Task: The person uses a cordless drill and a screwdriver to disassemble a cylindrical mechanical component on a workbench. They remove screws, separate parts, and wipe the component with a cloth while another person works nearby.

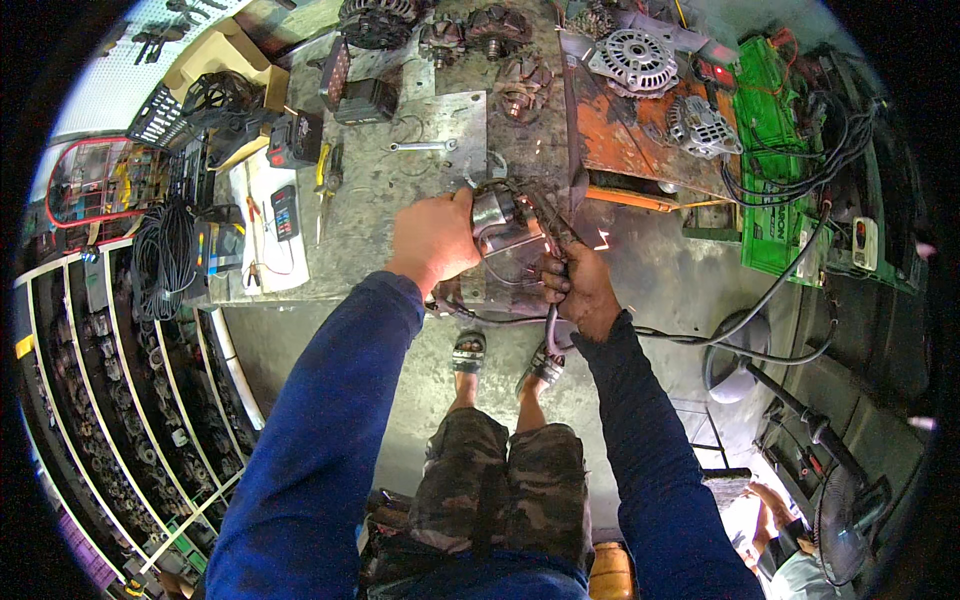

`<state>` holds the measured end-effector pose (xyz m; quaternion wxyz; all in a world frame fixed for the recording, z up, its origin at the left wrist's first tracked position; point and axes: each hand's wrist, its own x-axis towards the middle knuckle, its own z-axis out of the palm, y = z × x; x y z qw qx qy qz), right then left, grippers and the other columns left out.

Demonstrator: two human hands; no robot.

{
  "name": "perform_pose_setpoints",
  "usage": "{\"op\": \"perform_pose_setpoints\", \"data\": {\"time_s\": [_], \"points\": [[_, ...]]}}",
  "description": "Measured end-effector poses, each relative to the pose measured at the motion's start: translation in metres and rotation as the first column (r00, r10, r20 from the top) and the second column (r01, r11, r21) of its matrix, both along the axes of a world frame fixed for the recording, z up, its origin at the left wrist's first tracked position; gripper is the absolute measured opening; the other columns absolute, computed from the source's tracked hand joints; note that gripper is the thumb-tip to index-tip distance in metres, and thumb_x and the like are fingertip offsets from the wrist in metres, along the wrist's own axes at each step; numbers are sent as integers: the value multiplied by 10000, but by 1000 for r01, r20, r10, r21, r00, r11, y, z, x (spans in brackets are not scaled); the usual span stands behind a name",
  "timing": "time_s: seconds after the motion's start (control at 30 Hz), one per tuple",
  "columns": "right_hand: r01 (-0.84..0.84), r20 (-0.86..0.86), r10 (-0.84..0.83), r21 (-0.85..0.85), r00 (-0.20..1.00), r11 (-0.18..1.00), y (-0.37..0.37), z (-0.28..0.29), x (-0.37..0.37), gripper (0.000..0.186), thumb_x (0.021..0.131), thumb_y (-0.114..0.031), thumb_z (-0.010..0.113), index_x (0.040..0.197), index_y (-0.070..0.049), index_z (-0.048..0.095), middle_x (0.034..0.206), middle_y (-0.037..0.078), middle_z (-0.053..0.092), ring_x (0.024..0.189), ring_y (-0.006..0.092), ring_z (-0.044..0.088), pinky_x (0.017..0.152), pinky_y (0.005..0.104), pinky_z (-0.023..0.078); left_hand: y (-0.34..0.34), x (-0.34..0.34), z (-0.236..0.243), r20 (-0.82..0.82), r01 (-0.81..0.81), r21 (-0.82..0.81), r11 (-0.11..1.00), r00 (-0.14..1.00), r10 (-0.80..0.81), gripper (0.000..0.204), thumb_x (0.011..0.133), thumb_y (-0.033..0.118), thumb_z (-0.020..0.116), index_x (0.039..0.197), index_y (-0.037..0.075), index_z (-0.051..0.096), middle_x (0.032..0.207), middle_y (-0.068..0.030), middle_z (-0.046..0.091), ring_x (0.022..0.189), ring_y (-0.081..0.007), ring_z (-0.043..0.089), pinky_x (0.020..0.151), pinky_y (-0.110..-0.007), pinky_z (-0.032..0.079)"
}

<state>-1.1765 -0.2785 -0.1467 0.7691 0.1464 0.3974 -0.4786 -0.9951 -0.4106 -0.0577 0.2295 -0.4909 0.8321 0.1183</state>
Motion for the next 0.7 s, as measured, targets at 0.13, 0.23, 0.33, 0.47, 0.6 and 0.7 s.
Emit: {"op": "perform_pose_setpoints", "data": {"time_s": [0.13,0.23,0.33,0.47,0.6,0.7], "points": [[-4,-32,3,-15,999,1000,5,6,5,192,1106,-291,439,1030,-182,578,704,-54,429,507,79,344,467,279,289,5,2,2,-38,11,-32,999,999,-12,505,806,350,828,1206,96,655,1137,-93,765,1042,-333,758,851,-454,614],[-3,-68,6,34,998,999,4,3,8,196,1109,-285,427,1017,-182,567,699,-55,426,505,82,345,470,280,297,5,2,1,-44,1,-27,1000,999,-2,502,807,351,826,1202,91,659,1137,-98,765,1039,-335,757,852,-454,615],[8,-50,-11,-49,999,999,6,0,9,204,1111,-279,416,1011,-180,563,697,-53,428,516,82,354,480,281,304,5,3,-1,-63,15,-41,999,998,-17,498,809,356,824,1195,85,665,1131,-113,764,1029,-342,758,847,-459,615],[28,-64,-28,1,998,1000,6,-3,12,241,1113,-334,455,972,-182,578,726,-49,455,525,98,345,481,296,301,6,4,-2,-76,14,-56,998,997,-19,505,805,369,828,1190,82,669,1108,-135,764,1011,-350,760,838,-466,617],[23,-102,-24,-13,994,1000,8,-4,14,232,1109,-347,497,970,-179,575,725,-43,462,527,104,364,478,301,306,7,2,0,-72,12,-60,998,997,-16,524,803,380,832,1203,83,669,1096,-137,766,1009,-354,760,844,-465,619],[33,-99,-33,-5,995,999,8,-8,15,259,1103,-401,545,977,-176,571,733,-44,472,527,112,374,476,311,318,6,1,3,-52,18,-42,999,998,-21,559,803,387,832,1247,89,668,1117,-135,763,1015,-358,759,851,-466,617]]}}
